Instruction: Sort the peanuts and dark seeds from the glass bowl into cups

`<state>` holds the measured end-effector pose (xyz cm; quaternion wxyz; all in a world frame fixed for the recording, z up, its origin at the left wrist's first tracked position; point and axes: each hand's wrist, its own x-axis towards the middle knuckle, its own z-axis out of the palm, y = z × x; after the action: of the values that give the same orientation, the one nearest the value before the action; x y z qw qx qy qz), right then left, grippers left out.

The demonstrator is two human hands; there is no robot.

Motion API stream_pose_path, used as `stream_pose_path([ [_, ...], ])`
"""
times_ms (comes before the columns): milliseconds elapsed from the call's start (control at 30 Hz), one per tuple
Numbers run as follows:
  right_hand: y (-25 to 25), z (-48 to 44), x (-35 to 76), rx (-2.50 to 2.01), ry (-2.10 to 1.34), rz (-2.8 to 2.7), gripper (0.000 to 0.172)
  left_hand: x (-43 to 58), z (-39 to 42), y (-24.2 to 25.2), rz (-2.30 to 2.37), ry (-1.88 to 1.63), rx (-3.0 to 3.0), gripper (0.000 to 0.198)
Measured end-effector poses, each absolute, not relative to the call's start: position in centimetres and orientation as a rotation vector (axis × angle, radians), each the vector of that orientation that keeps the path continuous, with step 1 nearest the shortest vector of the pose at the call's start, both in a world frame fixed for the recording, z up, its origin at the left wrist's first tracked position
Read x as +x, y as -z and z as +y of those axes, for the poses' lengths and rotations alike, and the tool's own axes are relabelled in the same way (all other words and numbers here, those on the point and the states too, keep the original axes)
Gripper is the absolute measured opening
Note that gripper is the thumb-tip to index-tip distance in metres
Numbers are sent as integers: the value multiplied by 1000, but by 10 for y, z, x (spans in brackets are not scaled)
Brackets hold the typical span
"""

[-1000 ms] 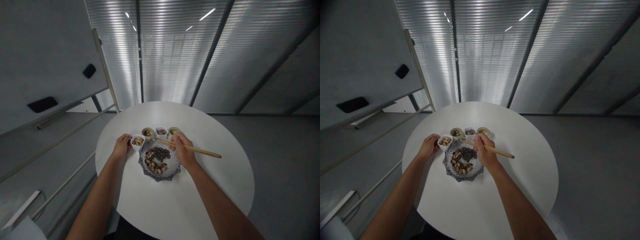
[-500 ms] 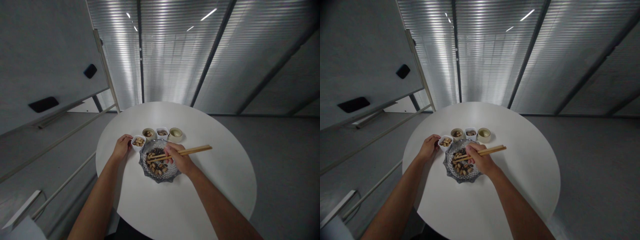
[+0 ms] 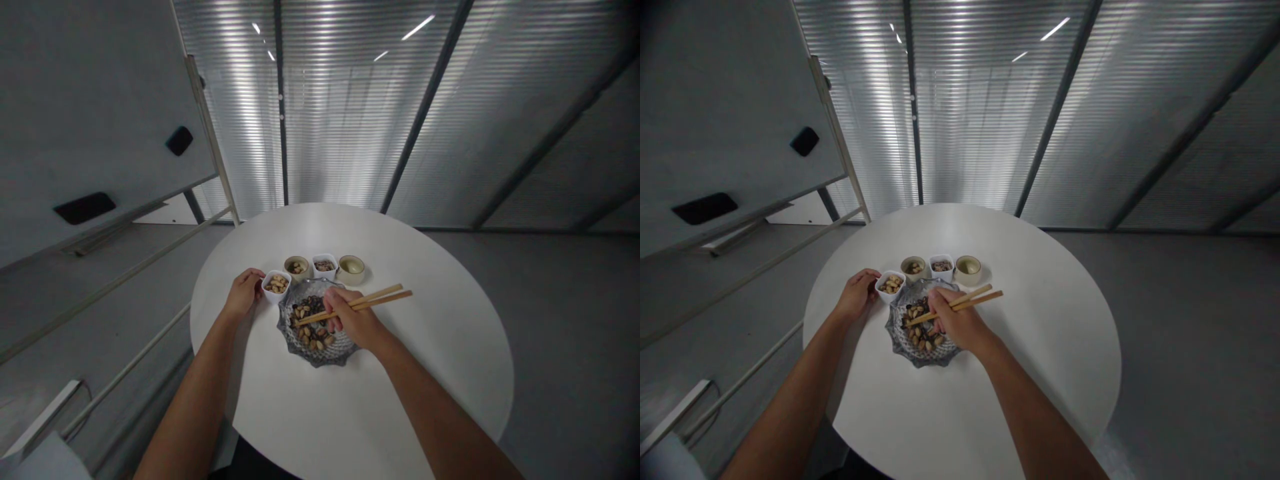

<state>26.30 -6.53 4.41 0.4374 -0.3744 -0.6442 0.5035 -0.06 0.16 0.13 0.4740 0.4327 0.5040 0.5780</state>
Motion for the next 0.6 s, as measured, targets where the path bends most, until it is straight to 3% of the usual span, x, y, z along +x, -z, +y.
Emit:
stream_pose_path([
  [600,-51,-62,259,-988,-1282,-1467,41,-2,5,3,1248,-1416,1082,17],
])
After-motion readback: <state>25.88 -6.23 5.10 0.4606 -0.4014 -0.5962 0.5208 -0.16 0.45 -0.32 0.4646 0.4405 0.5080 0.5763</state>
